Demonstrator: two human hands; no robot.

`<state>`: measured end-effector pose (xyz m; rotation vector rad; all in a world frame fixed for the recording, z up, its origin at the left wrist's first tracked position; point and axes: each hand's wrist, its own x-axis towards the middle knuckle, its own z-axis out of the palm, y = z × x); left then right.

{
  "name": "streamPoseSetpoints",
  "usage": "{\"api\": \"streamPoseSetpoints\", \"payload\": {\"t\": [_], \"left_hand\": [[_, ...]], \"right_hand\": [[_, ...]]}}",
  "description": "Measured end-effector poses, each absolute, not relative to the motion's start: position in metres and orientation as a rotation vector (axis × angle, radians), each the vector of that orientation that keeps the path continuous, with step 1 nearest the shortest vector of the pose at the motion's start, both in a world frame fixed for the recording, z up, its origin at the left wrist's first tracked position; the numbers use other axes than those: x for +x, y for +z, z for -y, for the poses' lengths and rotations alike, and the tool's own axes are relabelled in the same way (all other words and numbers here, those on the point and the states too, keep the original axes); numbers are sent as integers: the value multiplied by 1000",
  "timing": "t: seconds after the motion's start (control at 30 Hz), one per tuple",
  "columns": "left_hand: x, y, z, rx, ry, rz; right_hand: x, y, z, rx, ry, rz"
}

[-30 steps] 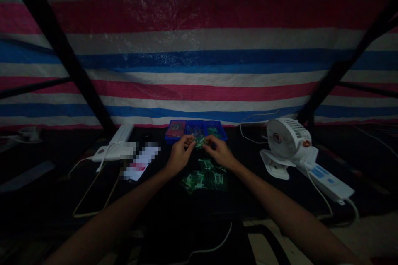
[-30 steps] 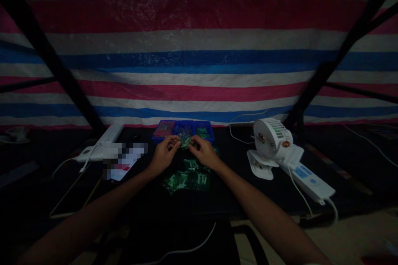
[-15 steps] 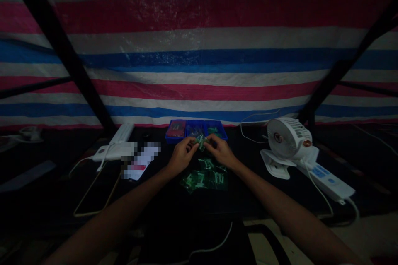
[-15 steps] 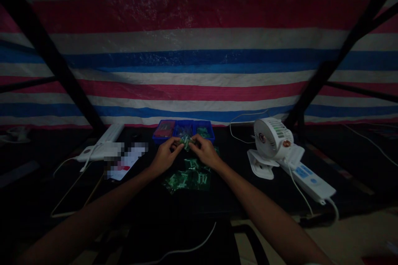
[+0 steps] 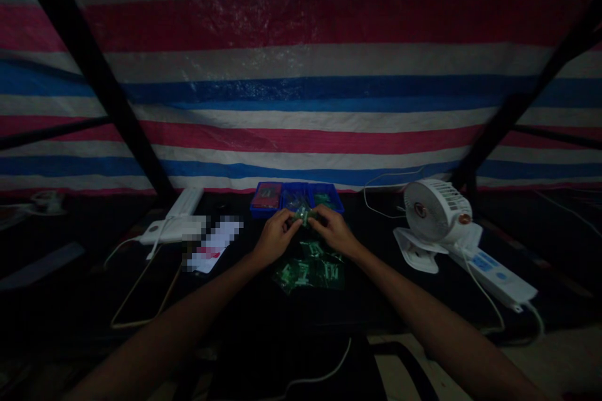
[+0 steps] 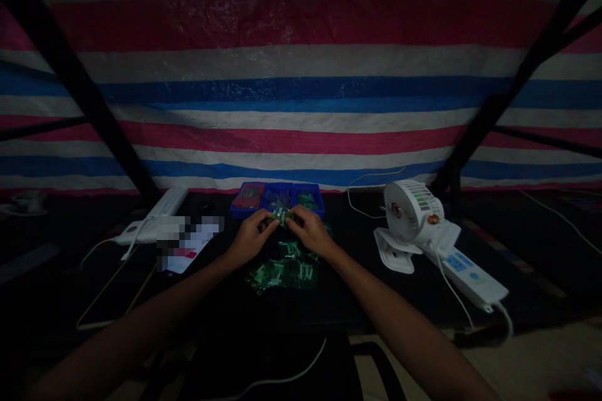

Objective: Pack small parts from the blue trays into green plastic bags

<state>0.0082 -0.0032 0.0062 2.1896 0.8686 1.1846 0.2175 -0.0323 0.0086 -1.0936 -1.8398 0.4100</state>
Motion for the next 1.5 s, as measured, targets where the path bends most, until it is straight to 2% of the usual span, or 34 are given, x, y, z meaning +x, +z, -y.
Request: {"api": "streamPoseSetpoints", "payload": {"t": [0.3, 0.67, 1.1, 1.3, 1.5], "left_hand": [[8, 11, 5, 2263, 1216, -881], [7, 9, 1, 2096, 1320, -910], [4, 11, -1, 2237, 1351, -960], [5, 12, 1, 2240, 1348, -972], [7, 7, 0, 2123, 1290, -936]], "right_hand": [[216, 8, 34, -1103, 363, 1820], [215, 11, 39, -1133, 504, 1701], [217, 9, 35, -1131, 419, 1799], [216, 13, 36, -1100, 261, 1809], [214, 11, 38, -1173, 425, 1723]]}}
